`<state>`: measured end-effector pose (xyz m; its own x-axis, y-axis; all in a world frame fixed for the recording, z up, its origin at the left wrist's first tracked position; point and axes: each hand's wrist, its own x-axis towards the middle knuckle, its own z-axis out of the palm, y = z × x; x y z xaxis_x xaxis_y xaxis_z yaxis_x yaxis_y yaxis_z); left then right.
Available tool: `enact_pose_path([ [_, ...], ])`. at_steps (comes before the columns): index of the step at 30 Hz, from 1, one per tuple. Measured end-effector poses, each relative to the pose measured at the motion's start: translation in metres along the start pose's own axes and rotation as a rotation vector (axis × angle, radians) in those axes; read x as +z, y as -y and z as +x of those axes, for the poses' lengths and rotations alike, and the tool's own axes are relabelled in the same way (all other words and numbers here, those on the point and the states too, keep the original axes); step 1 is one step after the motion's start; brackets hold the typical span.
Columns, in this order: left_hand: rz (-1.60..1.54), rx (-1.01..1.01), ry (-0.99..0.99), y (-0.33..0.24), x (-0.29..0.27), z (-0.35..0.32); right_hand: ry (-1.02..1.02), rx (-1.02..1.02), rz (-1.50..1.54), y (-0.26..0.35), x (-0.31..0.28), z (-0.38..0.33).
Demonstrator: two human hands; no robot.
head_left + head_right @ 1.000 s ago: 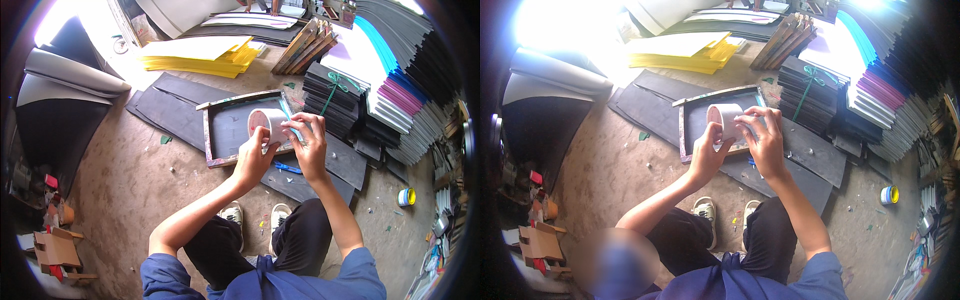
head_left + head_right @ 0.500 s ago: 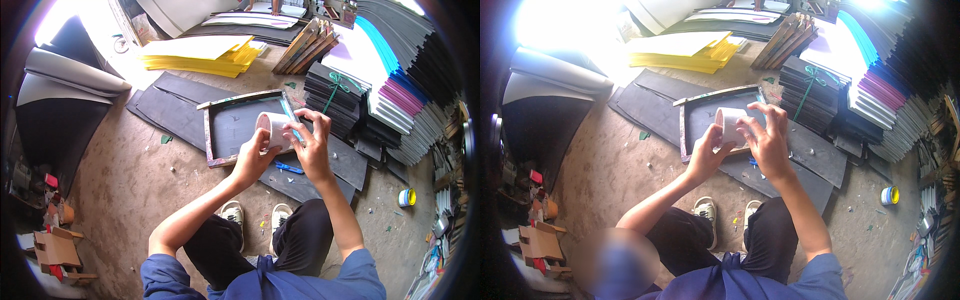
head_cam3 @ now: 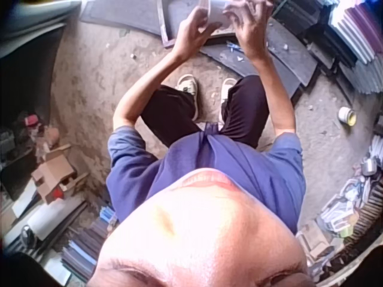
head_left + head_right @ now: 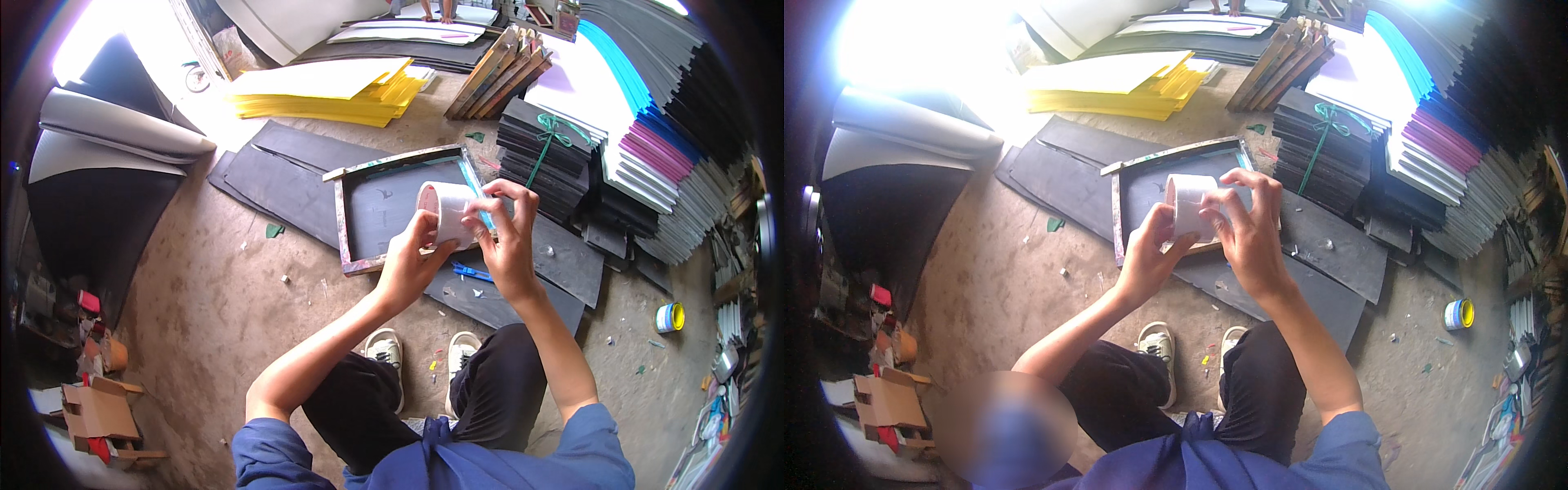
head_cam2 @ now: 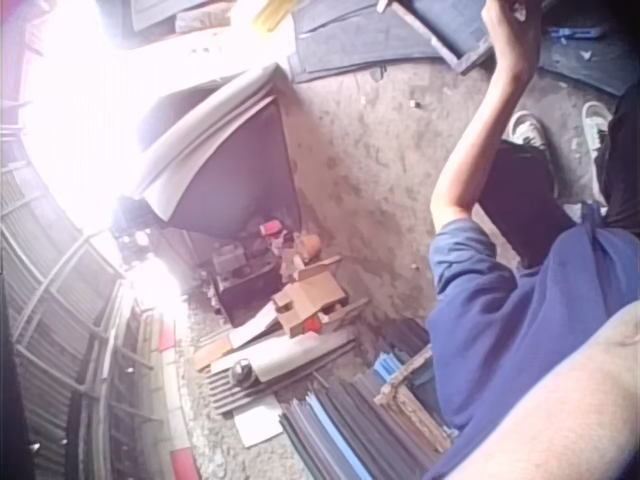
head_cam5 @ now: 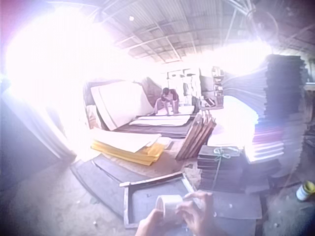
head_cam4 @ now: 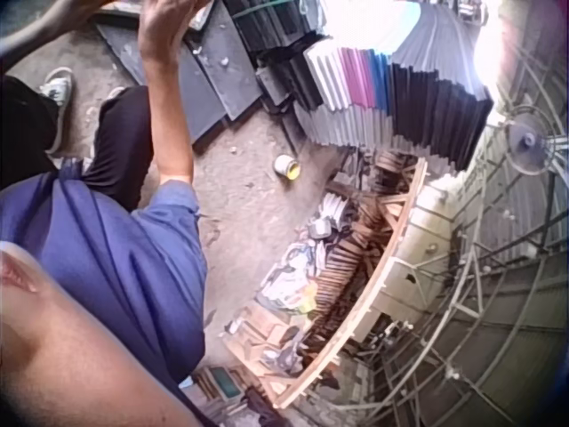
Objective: The person sits on the floor and applies clear adhesive tape to the edges of a rectangular wooden frame. They use a utility knife to cut the tape and smooth it down along the frame's perimeter.
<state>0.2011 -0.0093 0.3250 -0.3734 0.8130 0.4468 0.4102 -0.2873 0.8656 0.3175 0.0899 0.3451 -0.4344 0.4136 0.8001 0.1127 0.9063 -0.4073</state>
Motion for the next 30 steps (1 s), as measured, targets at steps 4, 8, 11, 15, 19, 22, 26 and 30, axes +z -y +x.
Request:
enact_pose_path([
  [4,0.049,-0.011,-0.013,0.000,0.003,0.004,-0.028,0.002,-0.087,0.002,-0.001,0.002],
  [8,0.128,0.000,0.024,-0.001,0.003,0.004,-0.035,-0.043,-0.129,-0.006,-0.004,-0.001],
  [11,0.157,-0.021,0.061,-0.002,0.001,0.002,-0.009,-0.065,-0.169,-0.005,-0.006,0.000],
  [15,0.123,-0.047,0.085,0.001,-0.001,0.000,0.059,-0.156,-0.272,-0.005,-0.004,-0.001],
  [19,0.060,-0.049,0.126,0.000,-0.003,0.001,0.122,-0.202,-0.265,-0.009,0.000,-0.002],
  [22,-0.054,-0.090,0.140,0.003,-0.003,0.005,0.129,-0.040,-0.028,-0.014,0.002,-0.005],
  [26,-0.005,-0.108,0.098,0.002,-0.005,0.008,0.110,0.080,0.226,-0.016,0.000,-0.003],
  [30,0.140,-0.004,0.033,0.002,-0.004,0.006,0.144,0.007,0.086,-0.003,0.003,-0.001],
])
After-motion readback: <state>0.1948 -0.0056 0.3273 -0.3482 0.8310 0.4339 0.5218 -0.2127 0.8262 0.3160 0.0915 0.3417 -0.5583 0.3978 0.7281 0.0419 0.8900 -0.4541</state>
